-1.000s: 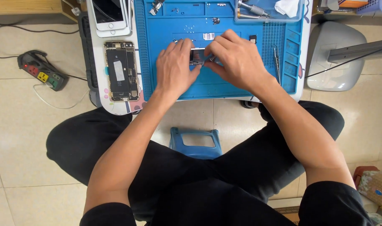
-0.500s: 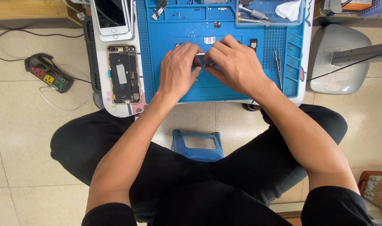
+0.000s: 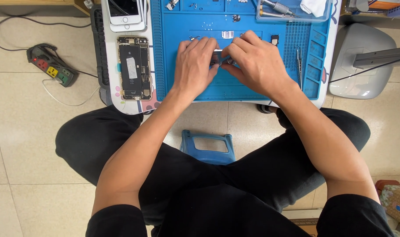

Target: The person is repairing a disassembled smartphone on a blue work mat. They use tweezers to handle small components and a soldering iron to work on the circuit board. The person also uses a small metal tool to adjust parts on the device.

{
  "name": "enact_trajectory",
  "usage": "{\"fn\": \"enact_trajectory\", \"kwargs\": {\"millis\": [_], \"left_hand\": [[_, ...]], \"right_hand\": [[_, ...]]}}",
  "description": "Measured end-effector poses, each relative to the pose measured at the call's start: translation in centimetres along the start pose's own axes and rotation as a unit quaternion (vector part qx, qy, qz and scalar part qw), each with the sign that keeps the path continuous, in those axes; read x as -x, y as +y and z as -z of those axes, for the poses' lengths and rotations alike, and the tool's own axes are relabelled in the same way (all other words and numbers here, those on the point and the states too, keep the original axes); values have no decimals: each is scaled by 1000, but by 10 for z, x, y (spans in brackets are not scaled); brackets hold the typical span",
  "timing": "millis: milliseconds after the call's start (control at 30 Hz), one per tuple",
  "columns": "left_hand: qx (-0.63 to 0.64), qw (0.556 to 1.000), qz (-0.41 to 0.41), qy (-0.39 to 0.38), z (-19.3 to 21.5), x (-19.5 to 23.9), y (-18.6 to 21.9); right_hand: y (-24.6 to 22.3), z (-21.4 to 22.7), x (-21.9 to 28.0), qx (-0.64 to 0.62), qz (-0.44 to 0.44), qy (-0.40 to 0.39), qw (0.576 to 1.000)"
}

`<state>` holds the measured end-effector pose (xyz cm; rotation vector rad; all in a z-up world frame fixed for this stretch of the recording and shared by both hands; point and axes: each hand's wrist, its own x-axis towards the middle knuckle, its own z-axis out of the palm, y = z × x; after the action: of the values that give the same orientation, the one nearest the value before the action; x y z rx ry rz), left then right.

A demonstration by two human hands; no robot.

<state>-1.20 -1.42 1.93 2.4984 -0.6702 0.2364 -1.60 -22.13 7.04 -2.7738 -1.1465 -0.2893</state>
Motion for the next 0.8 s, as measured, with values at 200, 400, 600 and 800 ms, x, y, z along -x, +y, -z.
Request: {"fn": "enact_trajectory", "kwargs": {"millis": [200, 400, 600, 800], "left_hand": [[32, 999, 10, -16, -2, 0, -3], [39, 999, 10, -25, -4, -1, -7], [17, 1000, -8, 1, -6, -3, -13], [-3, 1000, 15, -18, -1, -2, -6]], "right_hand": [[2, 18, 2, -51, -35, -4, 998], [13, 26, 8, -83, -81, -24, 993], [12, 25, 6, -109, -78, -31, 990], [13, 19, 6, -112, -94, -31, 989]]}}
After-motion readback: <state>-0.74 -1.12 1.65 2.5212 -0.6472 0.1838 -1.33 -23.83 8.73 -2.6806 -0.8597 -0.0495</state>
